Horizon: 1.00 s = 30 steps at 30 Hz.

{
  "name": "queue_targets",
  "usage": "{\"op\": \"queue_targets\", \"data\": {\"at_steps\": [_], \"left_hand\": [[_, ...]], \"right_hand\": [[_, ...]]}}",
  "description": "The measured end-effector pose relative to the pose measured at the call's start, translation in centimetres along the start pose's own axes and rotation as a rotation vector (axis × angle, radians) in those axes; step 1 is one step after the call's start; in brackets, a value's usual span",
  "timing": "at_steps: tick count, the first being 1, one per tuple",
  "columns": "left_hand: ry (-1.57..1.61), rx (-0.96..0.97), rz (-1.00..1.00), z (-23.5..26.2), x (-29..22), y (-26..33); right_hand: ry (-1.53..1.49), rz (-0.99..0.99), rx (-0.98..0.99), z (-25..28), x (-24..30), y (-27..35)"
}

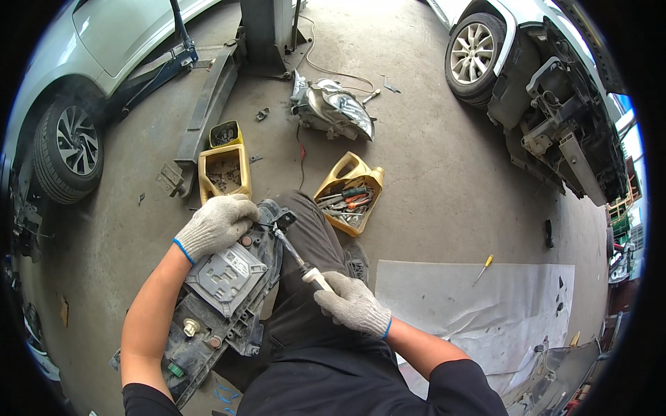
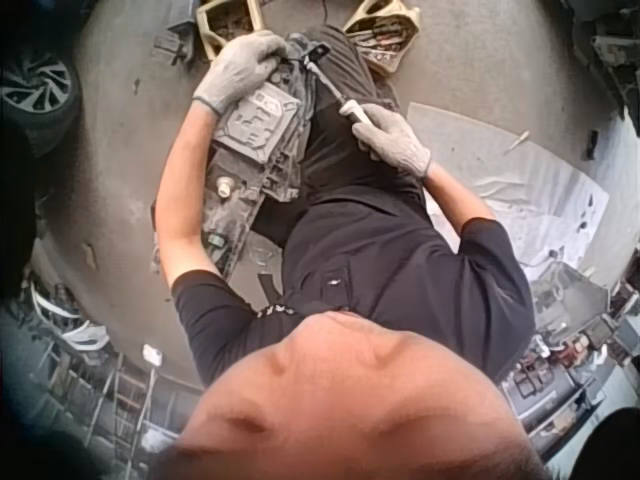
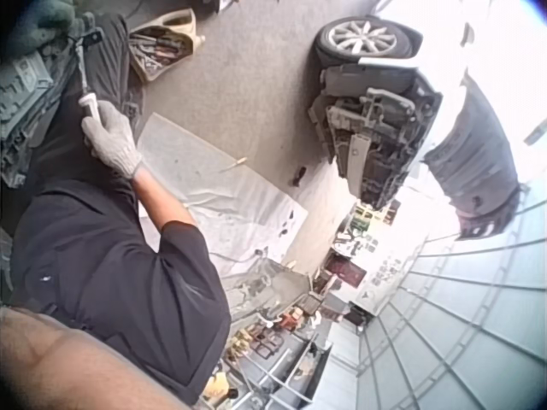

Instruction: The person is sitting on the floor in a garage, using a soldering iron to work on a car part held in their lap. They are wearing gloves and carefully applying the soldering iron to specific areas of the component.

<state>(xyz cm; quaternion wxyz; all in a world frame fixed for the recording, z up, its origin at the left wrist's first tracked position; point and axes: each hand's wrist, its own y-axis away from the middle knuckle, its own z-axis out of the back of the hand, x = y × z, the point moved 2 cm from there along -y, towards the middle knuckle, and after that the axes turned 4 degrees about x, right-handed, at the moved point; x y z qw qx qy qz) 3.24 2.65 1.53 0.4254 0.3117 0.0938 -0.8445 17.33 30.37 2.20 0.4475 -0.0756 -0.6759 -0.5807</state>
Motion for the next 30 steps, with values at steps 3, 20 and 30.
{"op": "queue_targets", "data": {"at_steps": [3,20,30], "left_hand": [[0.005,0.000,0.002,0.07,-0.08,-0.04],[0.042,0.021,-0.022,0.21,-0.07,-0.05],[0.047,-0.002,-0.035,0.14,-0.01,-0.02]], "right_hand": [[-0.004,-0.004,0.001,0.00,-0.09,-0.07],[-0.017,-0.003,0.019,0.05,0.05,-0.01],[-0.015,0.002,0.025,0.05,-0.10,-0.13]]}}
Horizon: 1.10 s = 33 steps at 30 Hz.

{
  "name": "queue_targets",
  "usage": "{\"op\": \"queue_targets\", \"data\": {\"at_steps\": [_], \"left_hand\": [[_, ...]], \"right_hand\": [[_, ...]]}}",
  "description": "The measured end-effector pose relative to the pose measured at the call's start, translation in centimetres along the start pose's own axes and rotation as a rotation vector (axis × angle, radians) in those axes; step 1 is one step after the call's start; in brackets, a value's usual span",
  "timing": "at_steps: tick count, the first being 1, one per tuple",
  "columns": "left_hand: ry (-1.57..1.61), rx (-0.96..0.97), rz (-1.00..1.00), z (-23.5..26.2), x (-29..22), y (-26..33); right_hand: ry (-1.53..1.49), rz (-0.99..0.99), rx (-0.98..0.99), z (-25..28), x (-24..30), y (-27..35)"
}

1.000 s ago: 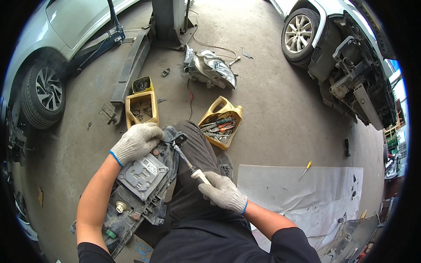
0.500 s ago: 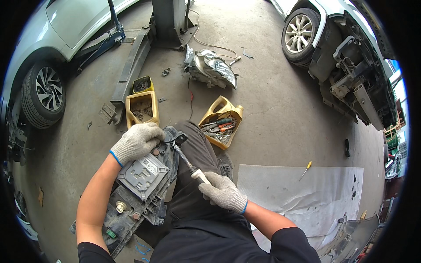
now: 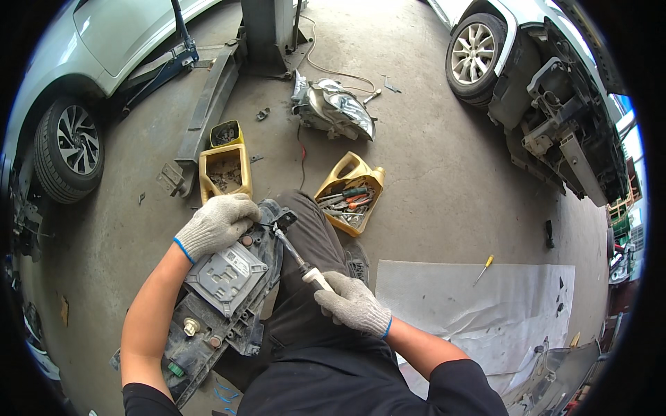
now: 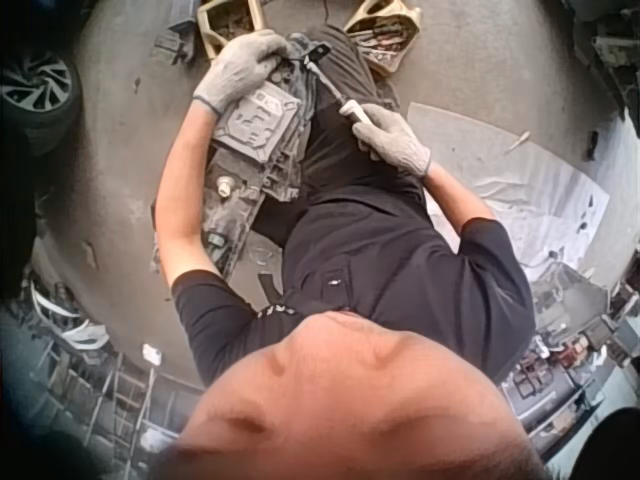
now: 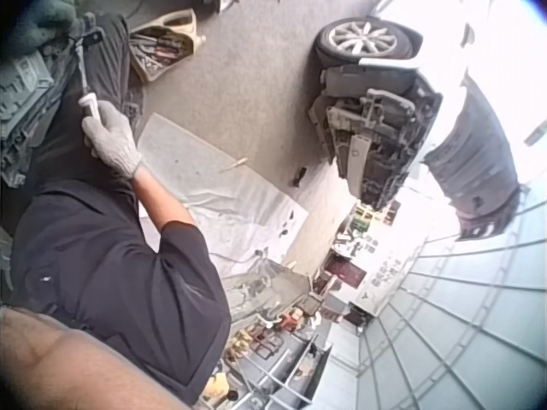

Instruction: The person is sitting on the floor in a garage, using a soldering iron to work on a car part held in their lap. They are wearing gloves and carefully applying the soldering iron to specific areas of the component.

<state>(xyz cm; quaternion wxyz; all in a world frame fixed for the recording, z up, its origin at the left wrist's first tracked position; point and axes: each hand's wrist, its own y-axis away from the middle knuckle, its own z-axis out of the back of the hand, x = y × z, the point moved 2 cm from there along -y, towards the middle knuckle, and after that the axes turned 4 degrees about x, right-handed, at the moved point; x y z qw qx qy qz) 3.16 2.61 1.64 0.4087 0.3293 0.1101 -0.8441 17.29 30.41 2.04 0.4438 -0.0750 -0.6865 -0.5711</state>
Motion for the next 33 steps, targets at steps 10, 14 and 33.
{"op": "queue_targets", "data": {"at_steps": [10,14,33], "left_hand": [[-0.003,0.007,0.003,-0.03,0.09,-0.04],[-0.014,0.003,-0.006,0.00,0.07,0.00],[-0.005,0.004,-0.020,-0.11,0.23,-0.04]], "right_hand": [[0.013,0.017,-0.007,-0.10,-0.14,-0.08],[0.018,0.015,-0.013,-0.18,0.17,-0.06],[0.015,0.004,-0.009,-0.17,-0.13,-0.30]]}}
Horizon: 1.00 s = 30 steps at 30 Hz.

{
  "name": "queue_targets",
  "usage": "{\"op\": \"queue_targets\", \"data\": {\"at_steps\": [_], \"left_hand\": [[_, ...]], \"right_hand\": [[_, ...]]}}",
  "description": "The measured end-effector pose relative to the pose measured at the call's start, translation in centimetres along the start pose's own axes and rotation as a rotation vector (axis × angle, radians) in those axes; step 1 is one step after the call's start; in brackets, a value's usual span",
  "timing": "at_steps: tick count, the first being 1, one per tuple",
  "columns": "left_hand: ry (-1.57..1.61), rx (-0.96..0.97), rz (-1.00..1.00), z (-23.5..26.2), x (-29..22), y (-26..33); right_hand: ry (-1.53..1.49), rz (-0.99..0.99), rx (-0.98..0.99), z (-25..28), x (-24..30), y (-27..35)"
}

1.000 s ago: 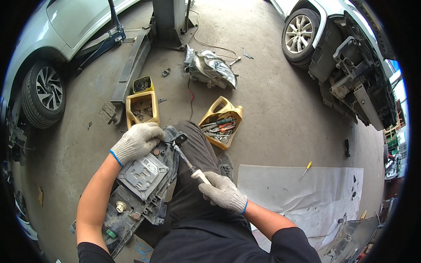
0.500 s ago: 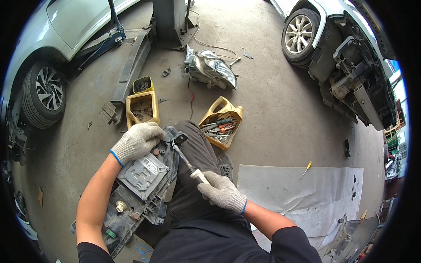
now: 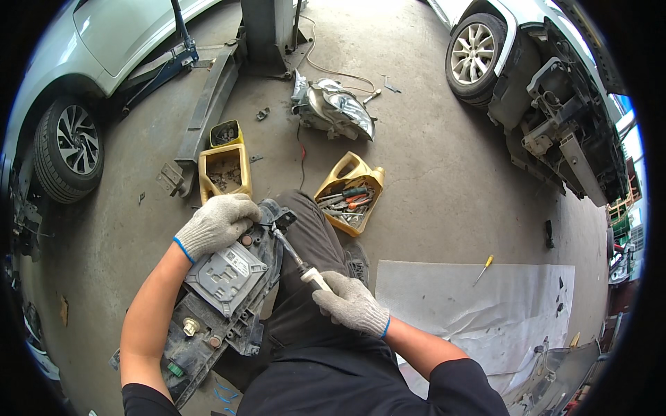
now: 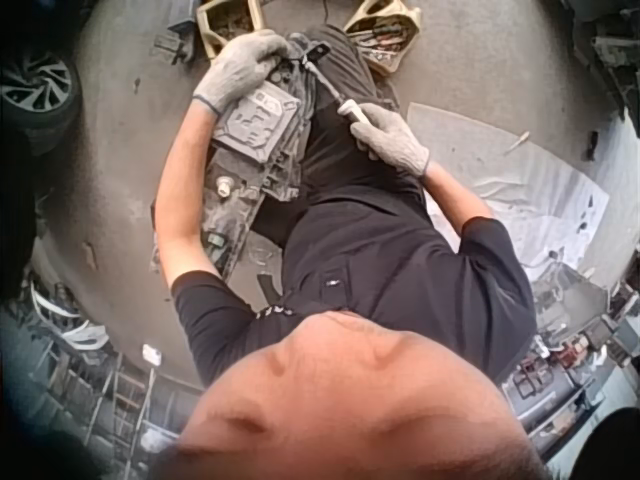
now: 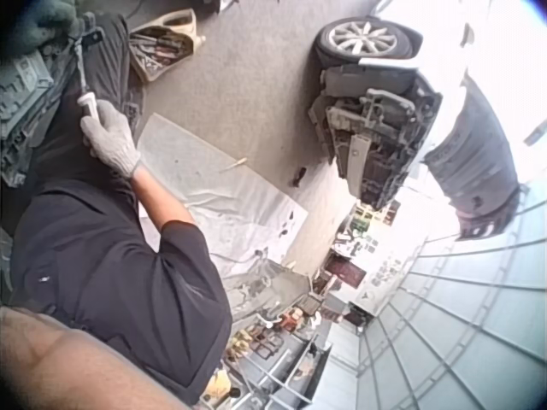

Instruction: The person is sitting on the floor in a garage, using a soldering iron to work on a car part held in their lap. They are wearing gloves and carefully applying the soldering iron to specific areas of the component.

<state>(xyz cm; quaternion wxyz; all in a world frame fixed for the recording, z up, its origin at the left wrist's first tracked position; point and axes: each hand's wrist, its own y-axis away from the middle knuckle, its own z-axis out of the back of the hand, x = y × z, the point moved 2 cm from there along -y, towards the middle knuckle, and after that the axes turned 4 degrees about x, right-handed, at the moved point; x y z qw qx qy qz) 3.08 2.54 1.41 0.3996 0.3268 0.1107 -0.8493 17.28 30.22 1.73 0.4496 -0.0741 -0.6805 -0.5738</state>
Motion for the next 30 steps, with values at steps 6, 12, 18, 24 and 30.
{"op": "queue_targets", "data": {"at_steps": [6,12,18,24,30], "left_hand": [[-0.008,0.008,-0.001,0.02,-0.02,-0.04],[0.009,0.008,0.007,0.19,-0.32,-0.05],[0.036,0.005,0.022,0.17,-0.39,-0.06],[0.054,-0.007,0.008,0.10,-0.19,0.04],[0.052,-0.006,0.004,0.02,-0.09,0.01]], "right_hand": [[0.011,0.002,-0.004,-0.07,0.15,0.04],[0.006,-0.008,-0.005,-0.08,0.13,0.01],[-0.001,-0.001,-0.008,-0.10,0.09,0.01],[-0.015,-0.004,-0.005,-0.10,0.18,0.06],[-0.031,-0.005,-0.002,-0.10,-0.08,0.00]]}}
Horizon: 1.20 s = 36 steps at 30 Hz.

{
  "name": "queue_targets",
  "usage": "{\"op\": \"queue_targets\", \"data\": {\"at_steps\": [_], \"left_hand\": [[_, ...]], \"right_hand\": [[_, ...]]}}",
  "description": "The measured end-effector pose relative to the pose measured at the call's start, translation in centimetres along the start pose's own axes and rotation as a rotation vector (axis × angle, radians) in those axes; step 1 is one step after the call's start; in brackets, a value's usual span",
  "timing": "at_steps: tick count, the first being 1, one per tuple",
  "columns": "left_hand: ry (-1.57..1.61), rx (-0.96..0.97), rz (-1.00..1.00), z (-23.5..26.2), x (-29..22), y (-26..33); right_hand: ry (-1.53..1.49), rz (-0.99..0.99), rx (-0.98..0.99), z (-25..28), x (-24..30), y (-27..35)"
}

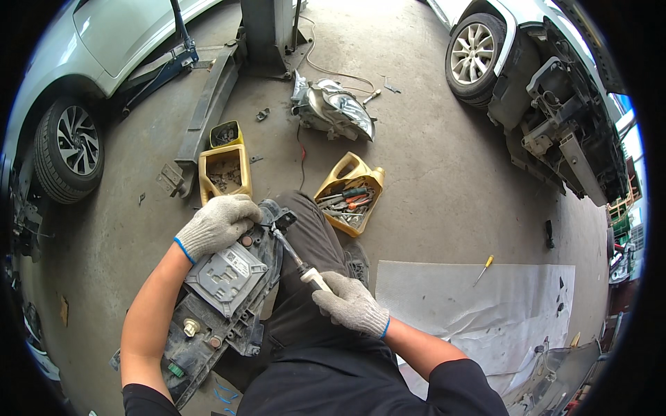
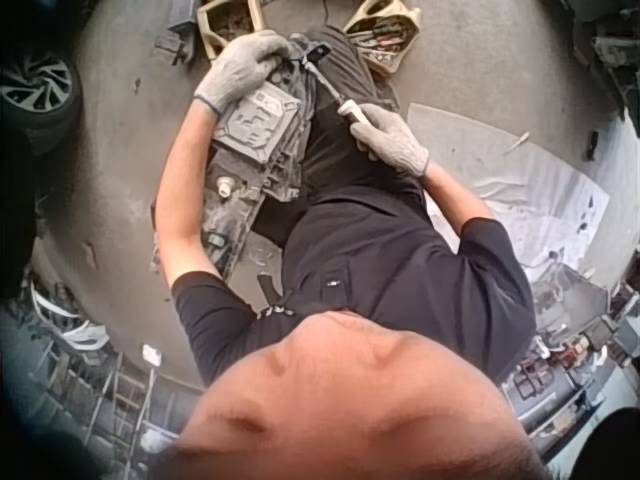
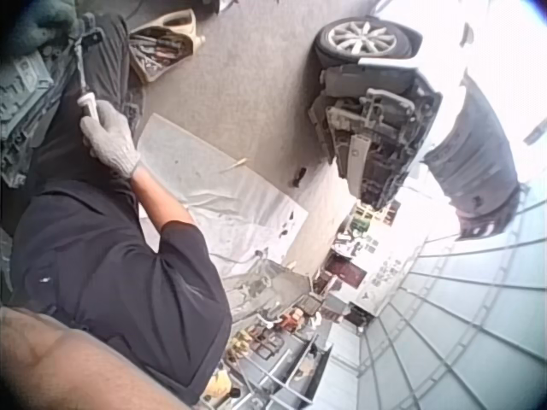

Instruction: The person is sitting on the floor in a garage, using a soldering iron to work on a car part held in their lap. They are wearing gloves and carefully applying the soldering iron to specific areas of the component.

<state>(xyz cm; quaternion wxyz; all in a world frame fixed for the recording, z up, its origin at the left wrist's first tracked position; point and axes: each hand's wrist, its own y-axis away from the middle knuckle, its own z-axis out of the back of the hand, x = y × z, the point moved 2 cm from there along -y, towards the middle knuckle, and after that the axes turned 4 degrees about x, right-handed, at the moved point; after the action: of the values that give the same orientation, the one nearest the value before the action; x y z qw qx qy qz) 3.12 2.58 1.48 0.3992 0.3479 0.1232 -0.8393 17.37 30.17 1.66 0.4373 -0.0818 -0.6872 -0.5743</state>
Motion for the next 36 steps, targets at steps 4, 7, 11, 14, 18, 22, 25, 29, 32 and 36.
{"op": "queue_targets", "data": {"at_steps": [4,7,11,14,18,22,25,29,32,36], "left_hand": [[-0.008,0.004,-0.006,0.06,-0.01,-0.02],[-0.011,0.003,-0.012,0.09,-0.08,-0.03],[0.002,0.006,-0.012,0.17,-0.23,-0.07],[-0.004,0.002,-0.018,0.19,-0.23,-0.04],[-0.002,0.000,-0.002,0.15,-0.22,0.01],[-0.007,-0.006,-0.017,0.14,-0.23,-0.03],[-0.005,0.000,-0.008,0.21,-0.35,-0.06],[0.011,0.008,0.007,0.28,-0.44,-0.04],[0.000,0.000,-0.008,0.22,-0.34,-0.03],[0.003,-0.001,-0.001,0.20,-0.31,0.01]], "right_hand": [[0.007,-0.004,0.004,0.02,0.41,0.15],[0.017,0.005,0.003,0.04,0.13,0.06],[0.009,0.009,0.007,0.10,0.06,0.06],[0.016,0.007,0.007,0.09,0.25,0.10],[0.023,0.017,0.009,0.09,0.12,0.06],[0.014,0.010,0.007,0.10,0.05,0.03],[0.017,0.028,0.006,0.08,-0.20,-0.07],[0.018,0.009,0.004,0.03,0.12,0.07],[0.007,0.010,0.003,0.01,0.09,0.08],[-0.011,0.022,0.007,0.04,-0.19,-0.10]]}}
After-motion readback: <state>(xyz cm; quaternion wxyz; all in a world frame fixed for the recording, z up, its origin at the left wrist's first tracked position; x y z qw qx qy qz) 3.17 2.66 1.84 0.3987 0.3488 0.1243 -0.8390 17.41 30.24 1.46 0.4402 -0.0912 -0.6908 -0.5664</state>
